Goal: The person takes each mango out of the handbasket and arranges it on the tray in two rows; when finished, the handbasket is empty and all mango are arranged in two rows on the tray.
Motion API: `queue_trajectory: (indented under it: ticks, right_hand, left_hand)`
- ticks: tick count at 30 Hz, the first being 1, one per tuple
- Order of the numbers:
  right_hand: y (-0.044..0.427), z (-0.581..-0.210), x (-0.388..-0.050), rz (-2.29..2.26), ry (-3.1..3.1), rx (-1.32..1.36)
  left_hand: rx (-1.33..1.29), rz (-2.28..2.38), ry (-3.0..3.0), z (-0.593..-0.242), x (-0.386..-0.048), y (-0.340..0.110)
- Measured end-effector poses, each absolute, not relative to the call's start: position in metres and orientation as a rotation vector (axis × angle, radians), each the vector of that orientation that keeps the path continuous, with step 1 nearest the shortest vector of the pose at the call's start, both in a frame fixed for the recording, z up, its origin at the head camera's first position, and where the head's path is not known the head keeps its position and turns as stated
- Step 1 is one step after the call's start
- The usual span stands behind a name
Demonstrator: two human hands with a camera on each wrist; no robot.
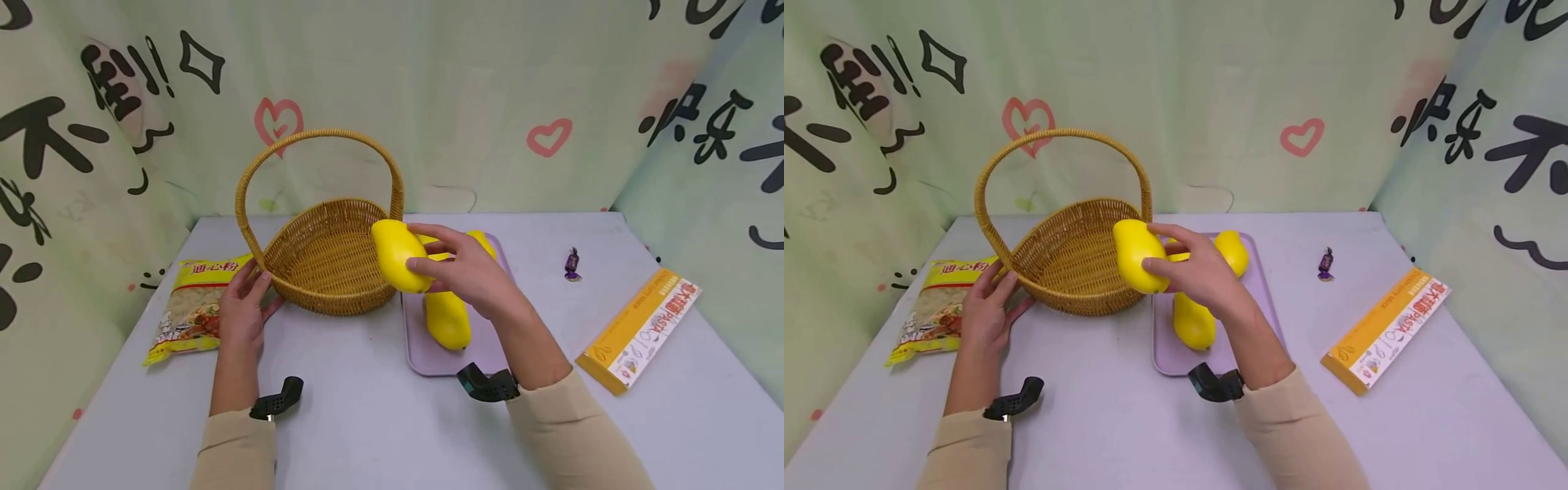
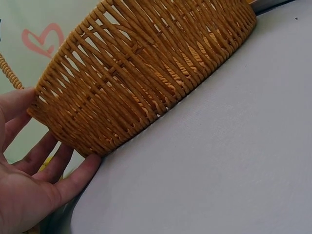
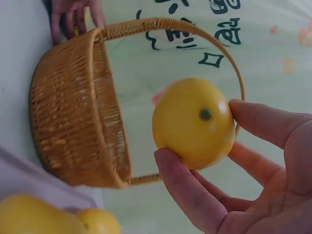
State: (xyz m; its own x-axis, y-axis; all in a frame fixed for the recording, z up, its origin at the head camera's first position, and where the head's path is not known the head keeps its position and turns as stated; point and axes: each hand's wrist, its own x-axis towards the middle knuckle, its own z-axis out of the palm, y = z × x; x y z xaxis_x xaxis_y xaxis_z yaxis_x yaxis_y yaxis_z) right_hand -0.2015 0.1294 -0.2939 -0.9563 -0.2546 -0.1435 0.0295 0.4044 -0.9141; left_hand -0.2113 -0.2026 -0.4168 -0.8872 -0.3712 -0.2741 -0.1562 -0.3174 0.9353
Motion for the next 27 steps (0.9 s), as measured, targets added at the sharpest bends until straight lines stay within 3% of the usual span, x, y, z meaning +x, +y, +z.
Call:
queue_trajectory:
  ticks: [27]
  right_hand:
    - [0.222, -0.314, -0.182, -1.430, 2.502, -0.011]
  left_hand:
    - [0.677, -2.331, -1.774, -0.419, -0.212, -0.202]
